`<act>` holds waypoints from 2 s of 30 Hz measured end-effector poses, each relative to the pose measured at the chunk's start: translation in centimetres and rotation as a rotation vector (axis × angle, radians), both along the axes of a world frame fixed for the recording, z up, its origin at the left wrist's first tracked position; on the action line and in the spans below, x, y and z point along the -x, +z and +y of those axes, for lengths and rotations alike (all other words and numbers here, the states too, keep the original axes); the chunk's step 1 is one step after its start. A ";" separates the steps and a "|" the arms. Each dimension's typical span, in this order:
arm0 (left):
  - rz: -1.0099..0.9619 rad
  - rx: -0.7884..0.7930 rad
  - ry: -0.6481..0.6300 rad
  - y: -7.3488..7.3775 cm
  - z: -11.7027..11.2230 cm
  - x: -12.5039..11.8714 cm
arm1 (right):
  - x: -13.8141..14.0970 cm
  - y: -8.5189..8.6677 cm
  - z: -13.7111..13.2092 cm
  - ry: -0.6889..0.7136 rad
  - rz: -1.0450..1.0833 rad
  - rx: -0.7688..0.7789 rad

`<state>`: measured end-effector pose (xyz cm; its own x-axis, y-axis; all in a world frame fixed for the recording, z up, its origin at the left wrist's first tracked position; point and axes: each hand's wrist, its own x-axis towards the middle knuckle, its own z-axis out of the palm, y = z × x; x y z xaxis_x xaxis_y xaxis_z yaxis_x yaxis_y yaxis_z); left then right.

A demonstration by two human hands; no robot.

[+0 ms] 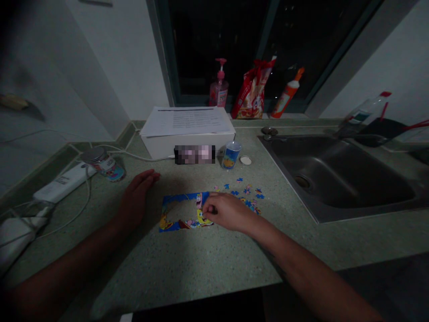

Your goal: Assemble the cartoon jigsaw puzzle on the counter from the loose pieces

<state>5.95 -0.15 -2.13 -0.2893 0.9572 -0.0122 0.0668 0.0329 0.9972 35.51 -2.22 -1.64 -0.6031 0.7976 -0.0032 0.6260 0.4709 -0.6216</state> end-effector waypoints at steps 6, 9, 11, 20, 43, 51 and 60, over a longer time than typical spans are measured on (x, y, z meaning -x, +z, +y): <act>-0.011 0.004 0.001 0.1 0.0 -0.1 | 0.1 0.3 -0.1 0.016 -0.011 0.032; -0.028 0.002 -0.004 0.2 -0.1 -0.1 | -0.1 0.4 0.0 0.020 -0.009 0.029; -0.013 0.007 -0.007 0.3 -0.2 -0.2 | -0.2 0.4 0.1 0.027 -0.007 0.030; 0.048 0.000 -0.001 0.3 -0.2 -0.1 | -0.1 0.3 0.1 0.017 -0.030 -0.002; 0.050 -0.009 -0.012 0.0 -0.1 0.2 | -5.0 3.7 1.6 -0.545 0.379 -0.489; 0.040 0.015 -0.008 0.2 -0.1 0.1 | -5.2 3.7 1.8 -0.538 0.298 -0.505; 0.047 0.000 -0.015 -0.3 0.1 0.4 | -6.4 3.5 2.4 -0.452 0.107 -0.393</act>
<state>5.60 -0.10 -2.46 -0.2756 0.9613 0.0010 0.1139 0.0316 0.9930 41.94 0.22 1.88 -0.1849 0.9040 0.3854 0.7611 0.3798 -0.5258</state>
